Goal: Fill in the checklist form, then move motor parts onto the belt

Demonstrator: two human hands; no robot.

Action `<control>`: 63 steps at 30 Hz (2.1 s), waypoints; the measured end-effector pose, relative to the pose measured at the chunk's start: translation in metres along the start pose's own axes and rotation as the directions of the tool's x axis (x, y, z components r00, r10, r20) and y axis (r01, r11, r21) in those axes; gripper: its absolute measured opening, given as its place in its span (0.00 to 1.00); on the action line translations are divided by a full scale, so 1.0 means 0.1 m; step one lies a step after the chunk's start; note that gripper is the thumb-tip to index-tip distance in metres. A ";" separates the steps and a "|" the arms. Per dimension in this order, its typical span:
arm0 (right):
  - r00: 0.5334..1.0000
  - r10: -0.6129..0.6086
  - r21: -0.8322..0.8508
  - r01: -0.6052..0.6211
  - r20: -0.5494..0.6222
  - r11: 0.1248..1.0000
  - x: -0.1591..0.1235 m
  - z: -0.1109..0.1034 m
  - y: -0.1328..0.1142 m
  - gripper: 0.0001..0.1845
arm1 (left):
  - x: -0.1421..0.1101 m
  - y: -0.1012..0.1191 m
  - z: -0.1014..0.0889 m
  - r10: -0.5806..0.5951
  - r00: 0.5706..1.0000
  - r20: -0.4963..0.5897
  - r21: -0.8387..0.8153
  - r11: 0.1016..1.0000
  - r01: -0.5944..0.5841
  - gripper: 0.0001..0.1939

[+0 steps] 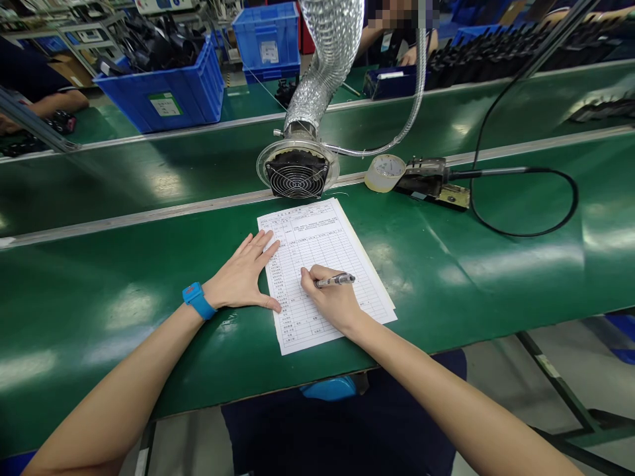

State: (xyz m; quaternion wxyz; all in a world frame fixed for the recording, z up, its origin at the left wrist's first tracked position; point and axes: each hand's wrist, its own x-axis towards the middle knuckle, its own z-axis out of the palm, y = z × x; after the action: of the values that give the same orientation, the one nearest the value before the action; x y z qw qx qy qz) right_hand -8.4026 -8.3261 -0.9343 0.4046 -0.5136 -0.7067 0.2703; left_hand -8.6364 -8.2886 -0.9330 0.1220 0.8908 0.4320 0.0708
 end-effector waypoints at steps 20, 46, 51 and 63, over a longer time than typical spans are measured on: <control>1.000 -0.003 -0.037 0.003 -0.004 0.999 0.00 0.01 0.01 0.25 | 0.00 0.00 0.01 0.000 1.000 -0.014 0.000 1.000 0.000 0.68; 1.000 -0.030 -0.086 0.029 -0.009 0.996 0.01 0.01 0.03 0.25 | 0.00 0.00 0.01 -0.005 1.000 -0.013 0.002 1.000 0.005 0.67; 0.999 -0.018 -0.078 0.016 -0.028 0.997 0.00 0.01 0.03 0.25 | 0.00 -0.01 0.01 -0.001 1.000 -0.018 -0.004 1.000 0.001 0.67; 1.000 -0.017 -0.088 0.015 -0.025 0.996 0.00 0.01 0.04 0.25 | 0.00 -0.01 0.02 0.000 1.000 -0.020 -0.009 1.000 0.000 0.66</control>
State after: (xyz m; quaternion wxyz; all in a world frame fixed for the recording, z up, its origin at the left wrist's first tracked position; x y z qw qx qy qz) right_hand -8.4017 -8.3246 -0.9381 0.3926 -0.5288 -0.7167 0.2292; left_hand -8.6366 -8.2885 -0.9346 0.1217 0.8895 0.4328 0.0815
